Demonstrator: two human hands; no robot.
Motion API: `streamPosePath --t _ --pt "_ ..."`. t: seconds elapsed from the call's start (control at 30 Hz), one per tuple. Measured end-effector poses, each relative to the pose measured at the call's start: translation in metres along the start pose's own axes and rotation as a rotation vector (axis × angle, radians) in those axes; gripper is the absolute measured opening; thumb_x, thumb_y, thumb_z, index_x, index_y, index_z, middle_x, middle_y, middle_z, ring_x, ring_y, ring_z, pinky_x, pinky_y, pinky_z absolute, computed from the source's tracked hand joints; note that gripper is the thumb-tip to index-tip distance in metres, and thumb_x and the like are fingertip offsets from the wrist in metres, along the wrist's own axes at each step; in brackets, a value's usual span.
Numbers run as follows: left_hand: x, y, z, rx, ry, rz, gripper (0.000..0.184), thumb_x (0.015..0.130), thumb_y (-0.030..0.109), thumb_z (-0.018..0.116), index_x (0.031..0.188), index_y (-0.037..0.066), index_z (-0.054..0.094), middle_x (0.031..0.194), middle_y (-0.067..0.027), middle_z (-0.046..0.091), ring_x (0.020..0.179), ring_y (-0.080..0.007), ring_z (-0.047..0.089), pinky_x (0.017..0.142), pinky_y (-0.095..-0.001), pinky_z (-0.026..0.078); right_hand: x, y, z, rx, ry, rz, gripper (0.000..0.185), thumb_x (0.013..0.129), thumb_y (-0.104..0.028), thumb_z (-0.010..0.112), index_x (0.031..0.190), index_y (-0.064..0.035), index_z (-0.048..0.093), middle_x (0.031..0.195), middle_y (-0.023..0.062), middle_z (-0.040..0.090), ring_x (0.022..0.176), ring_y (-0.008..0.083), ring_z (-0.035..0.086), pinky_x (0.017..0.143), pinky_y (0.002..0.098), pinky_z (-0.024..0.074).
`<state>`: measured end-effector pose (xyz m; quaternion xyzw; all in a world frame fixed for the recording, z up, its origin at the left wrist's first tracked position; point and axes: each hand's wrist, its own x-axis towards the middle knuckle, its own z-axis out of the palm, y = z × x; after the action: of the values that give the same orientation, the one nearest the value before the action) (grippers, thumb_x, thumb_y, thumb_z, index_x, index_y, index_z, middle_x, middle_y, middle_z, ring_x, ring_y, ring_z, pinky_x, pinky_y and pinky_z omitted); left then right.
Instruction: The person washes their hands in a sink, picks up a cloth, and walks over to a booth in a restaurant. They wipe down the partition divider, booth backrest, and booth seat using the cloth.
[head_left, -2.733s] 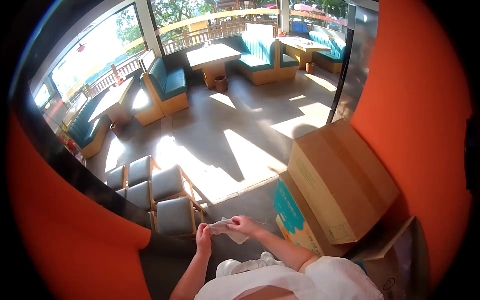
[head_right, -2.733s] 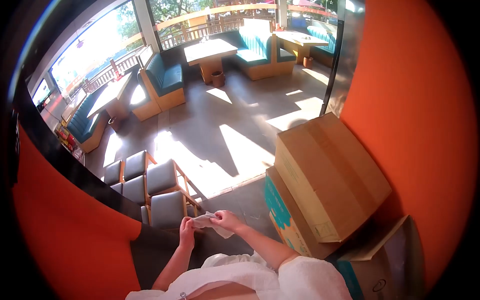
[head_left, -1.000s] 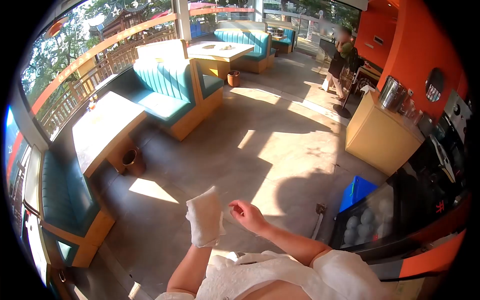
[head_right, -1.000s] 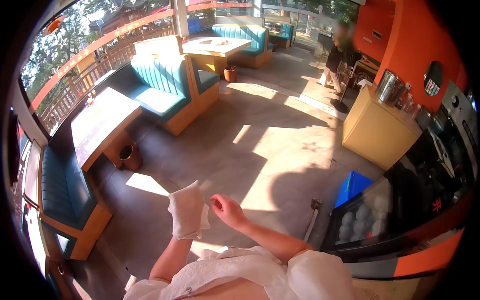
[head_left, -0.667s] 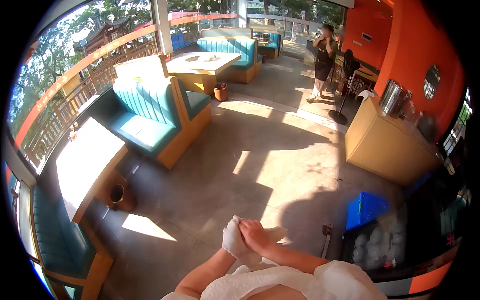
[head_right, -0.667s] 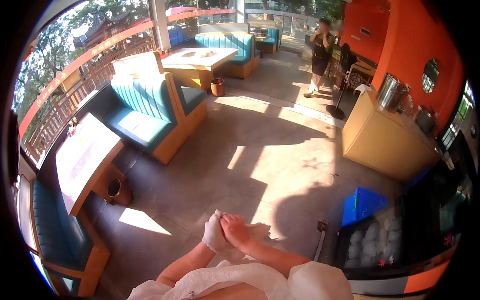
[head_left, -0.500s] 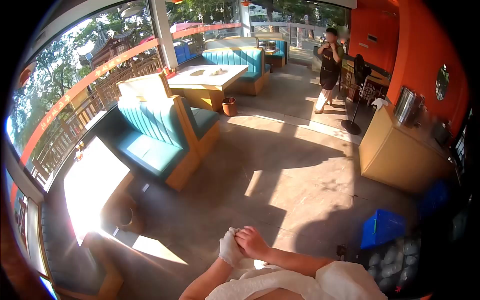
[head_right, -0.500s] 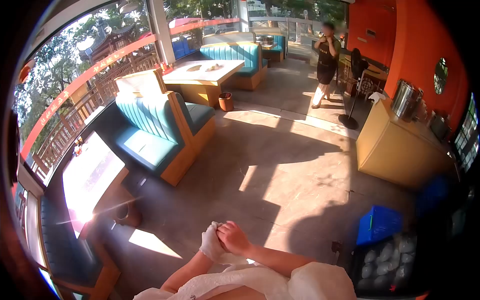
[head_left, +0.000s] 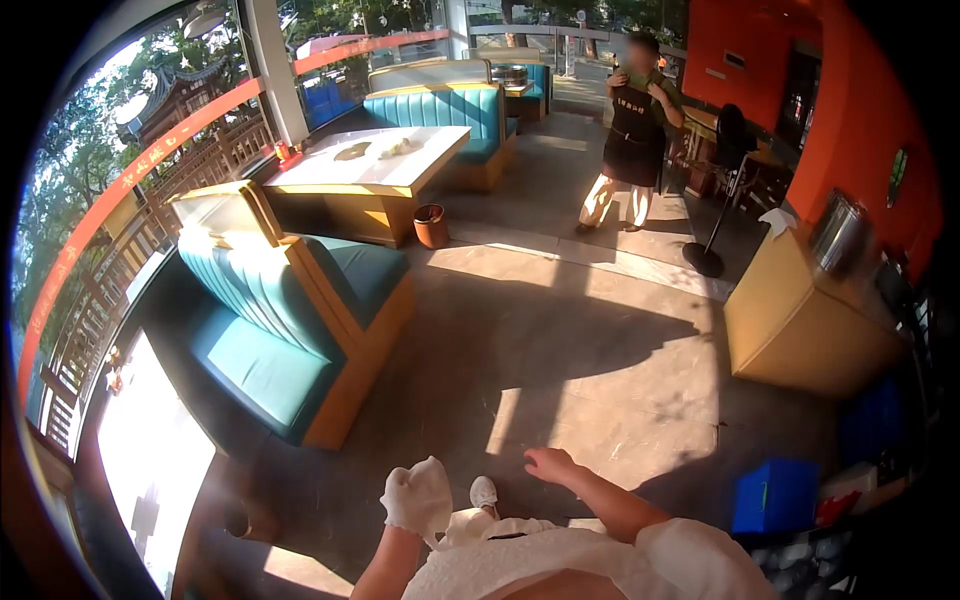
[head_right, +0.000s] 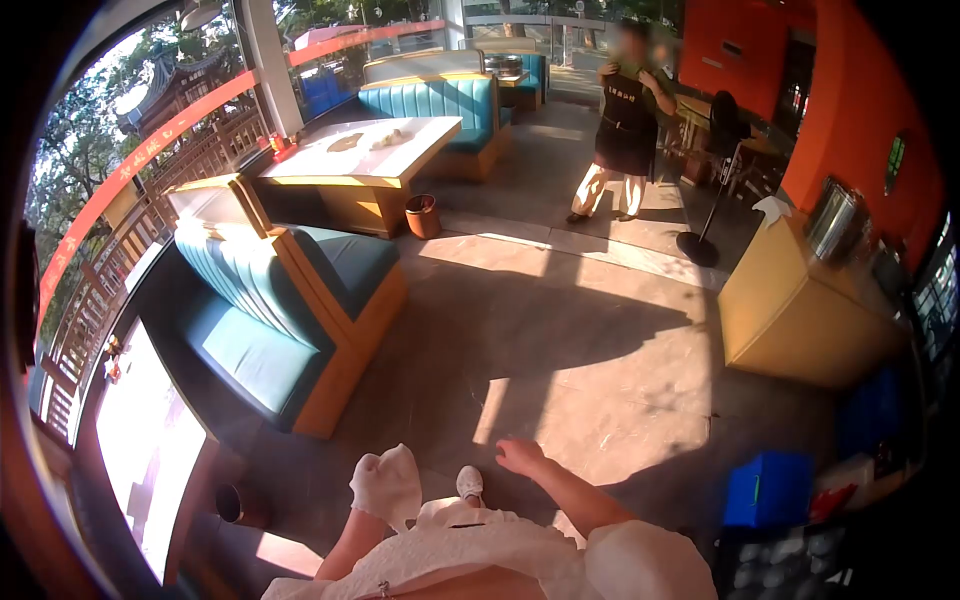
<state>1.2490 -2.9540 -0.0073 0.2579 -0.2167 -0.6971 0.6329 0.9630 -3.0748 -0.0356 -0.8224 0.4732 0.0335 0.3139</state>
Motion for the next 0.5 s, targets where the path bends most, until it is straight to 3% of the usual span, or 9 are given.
streamPosePath --t 0.07,0.13,0.17,0.23,0.33,0.4,0.43,0.47,0.5 --pt "0.061 0.048 0.044 0.032 0.302 0.042 0.020 0.085 0.026 0.036 0.076 0.011 0.046 0.076 -0.0022 0.049 0.082 -0.0151 0.050 0.071 -0.0291 0.041 0.032 0.106 0.030 0.094 -0.021 0.280 0.036 0.074 -0.032 0.055 0.101 -0.0092 0.063 0.102 0.0134 0.062 0.098 0.0283 0.058 0.084 0.0374 0.0452" --pt "0.117 0.082 0.066 -0.309 0.335 0.056 0.020 0.085 0.026 0.036 0.075 0.011 0.046 0.077 -0.0026 0.050 0.083 -0.0145 0.051 0.073 -0.0294 0.042 0.041 0.201 0.036 0.173 -0.317 0.678 0.032 0.074 -0.029 0.055 0.091 -0.0041 0.066 0.085 0.0149 0.065 0.072 0.0272 0.064 0.063 0.0360 0.0518" --pt "0.142 0.085 0.051 0.137 0.444 0.178 0.015 0.084 0.022 0.041 0.077 0.011 0.049 0.074 -0.0031 0.051 0.080 -0.0163 0.053 0.069 -0.0291 0.043 0.028 0.223 0.029 0.134 -0.218 0.761 0.030 0.075 -0.026 0.054 0.089 -0.0023 0.066 0.076 0.0157 0.065 0.061 0.0263 0.063 0.054 0.0361 0.0516" --pt "0.192 0.095 0.024 1.065 0.593 0.392 0.005 0.080 0.014 0.051 0.082 0.011 0.055 0.068 -0.0043 0.053 0.072 -0.0199 0.056 0.061 -0.0286 0.045 0.018 0.290 0.047 -0.445 -0.015 0.308 0.019 0.075 -0.015 0.054 0.078 -0.0003 0.066 0.066 0.0163 0.062 0.056 0.0247 0.061 0.051 0.0364 0.0498" --pt "0.268 0.140 0.062 2.026 0.256 0.513 0.002 0.071 0.012 0.058 0.073 0.013 0.057 0.065 -0.0039 0.052 0.065 -0.0203 0.054 0.053 -0.0315 0.039 0.052 0.341 0.066 -0.020 -0.126 0.528 0.011 0.072 -0.008 0.059 0.079 -0.0004 0.064 0.068 0.0168 0.061 0.057 0.0253 0.060 0.050 0.0359 0.0486" --pt "0.317 0.157 0.061 2.175 0.120 0.485 0.004 0.067 0.013 0.061 0.070 0.014 0.057 0.065 -0.0033 0.052 0.062 -0.0199 0.053 0.051 -0.0319 0.037 0.083 0.308 0.034 0.721 -0.044 1.147 0.022 0.071 -0.023 0.060 0.083 -0.0050 0.066 0.084 0.0142 0.066 0.084 0.0248 0.064 0.073 0.0381 0.0498" --pt "0.339 0.165 0.055 2.182 0.082 0.449 0.006 0.066 0.014 0.061 0.070 0.014 0.057 0.066 -0.0028 0.052 0.062 -0.0194 0.053 0.051 -0.0313 0.036 0.103 0.327 0.037 0.711 -0.052 1.136 0.022 0.071 -0.023 0.060 0.083 -0.0050 0.066 0.084 0.0142 0.066 0.084 0.0248 0.064 0.073 0.0381 0.0498" --pt "0.362 0.179 0.065 2.328 0.092 0.435 0.008 0.062 0.013 0.062 0.069 0.014 0.057 0.064 -0.0008 0.050 0.059 -0.0182 0.052 0.048 -0.0297 0.034 0.117 0.324 0.026 0.559 -0.026 0.581 0.015 0.071 -0.015 0.062 0.080 -0.0034 0.064 0.076 0.0135 0.062 0.072 0.0228 0.062 0.062 0.0359 0.0488" --pt "0.385 0.189 0.071 2.402 0.116 0.420 0.010 0.060 0.012 0.062 0.068 0.014 0.057 0.062 0.0002 0.049 0.058 -0.0176 0.051 0.046 -0.0289 0.032 0.145 0.327 0.006 0.577 -0.064 0.534 0.014 0.073 -0.014 0.062 0.082 -0.0028 0.063 0.077 0.0134 0.062 0.070 0.0219 0.061 0.059 0.0343 0.0489"
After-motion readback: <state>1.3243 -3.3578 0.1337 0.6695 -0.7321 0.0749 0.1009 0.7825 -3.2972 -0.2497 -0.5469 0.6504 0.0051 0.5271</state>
